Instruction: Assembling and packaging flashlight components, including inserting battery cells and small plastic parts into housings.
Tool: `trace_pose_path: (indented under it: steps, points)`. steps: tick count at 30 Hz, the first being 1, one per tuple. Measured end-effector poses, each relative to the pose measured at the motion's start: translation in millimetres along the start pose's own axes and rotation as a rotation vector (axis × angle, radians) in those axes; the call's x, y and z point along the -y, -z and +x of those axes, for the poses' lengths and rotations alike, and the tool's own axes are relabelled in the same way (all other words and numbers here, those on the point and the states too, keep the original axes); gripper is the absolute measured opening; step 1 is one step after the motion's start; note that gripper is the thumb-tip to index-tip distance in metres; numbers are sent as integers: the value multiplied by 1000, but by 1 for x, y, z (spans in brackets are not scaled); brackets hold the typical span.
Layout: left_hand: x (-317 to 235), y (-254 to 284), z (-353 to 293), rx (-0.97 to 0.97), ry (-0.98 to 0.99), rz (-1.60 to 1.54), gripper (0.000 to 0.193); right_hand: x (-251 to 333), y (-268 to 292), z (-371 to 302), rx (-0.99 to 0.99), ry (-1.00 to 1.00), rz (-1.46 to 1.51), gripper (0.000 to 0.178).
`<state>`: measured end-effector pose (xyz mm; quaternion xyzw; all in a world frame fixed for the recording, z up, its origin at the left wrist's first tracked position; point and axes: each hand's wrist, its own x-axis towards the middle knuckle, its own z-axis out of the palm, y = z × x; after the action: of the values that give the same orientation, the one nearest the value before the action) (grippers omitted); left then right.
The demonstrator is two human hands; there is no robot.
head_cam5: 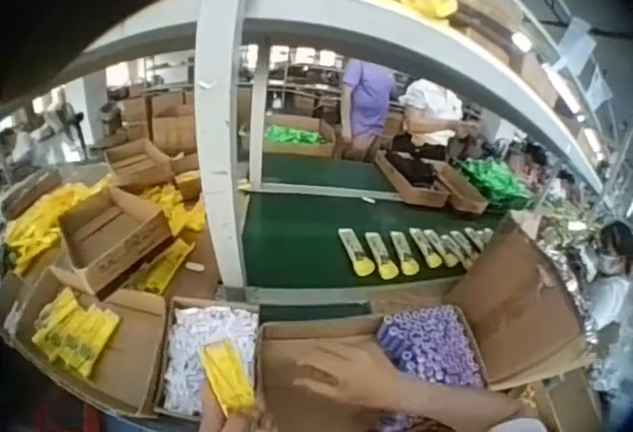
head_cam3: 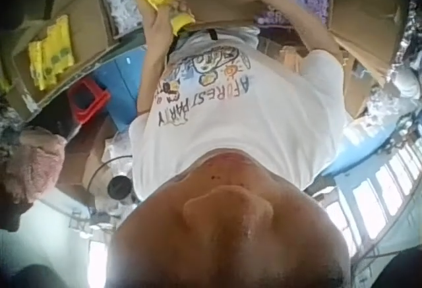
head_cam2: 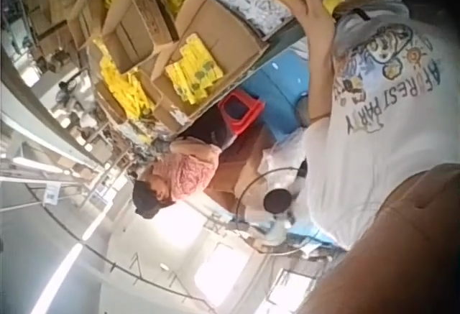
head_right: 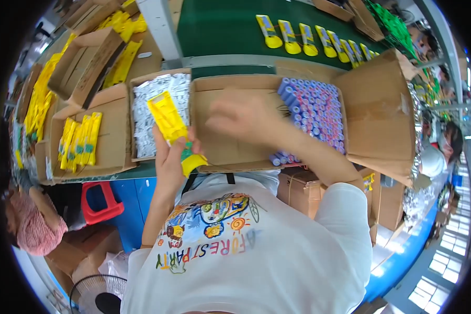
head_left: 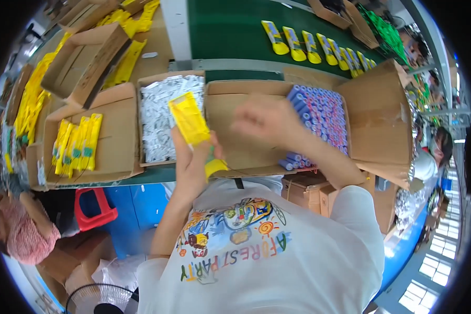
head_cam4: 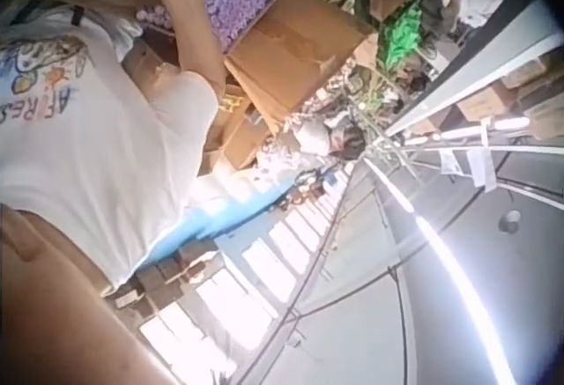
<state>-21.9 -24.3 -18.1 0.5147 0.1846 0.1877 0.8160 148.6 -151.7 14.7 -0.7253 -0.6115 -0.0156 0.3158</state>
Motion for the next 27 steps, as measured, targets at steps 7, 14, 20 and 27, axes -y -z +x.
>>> trace_pose_path:
  steps: [7, 14, 20, 27]
  points:
    - [-2, -10, -9, 229, 22, 13, 37, -90, 42, -55, 515, -216, -1022, 13]
    - [12, -18, -17, 295, 23, 15, 49, 5, 52, -2, -56, -588, 216, 26]
    - [9, -17, -13, 271, 88, -141, 53, 41, 32, 8, 42, 557, -502, 30]
    - [4, -4, -7, 241, 161, -209, 56, 28, 7, 17, 141, 669, -179, 31]
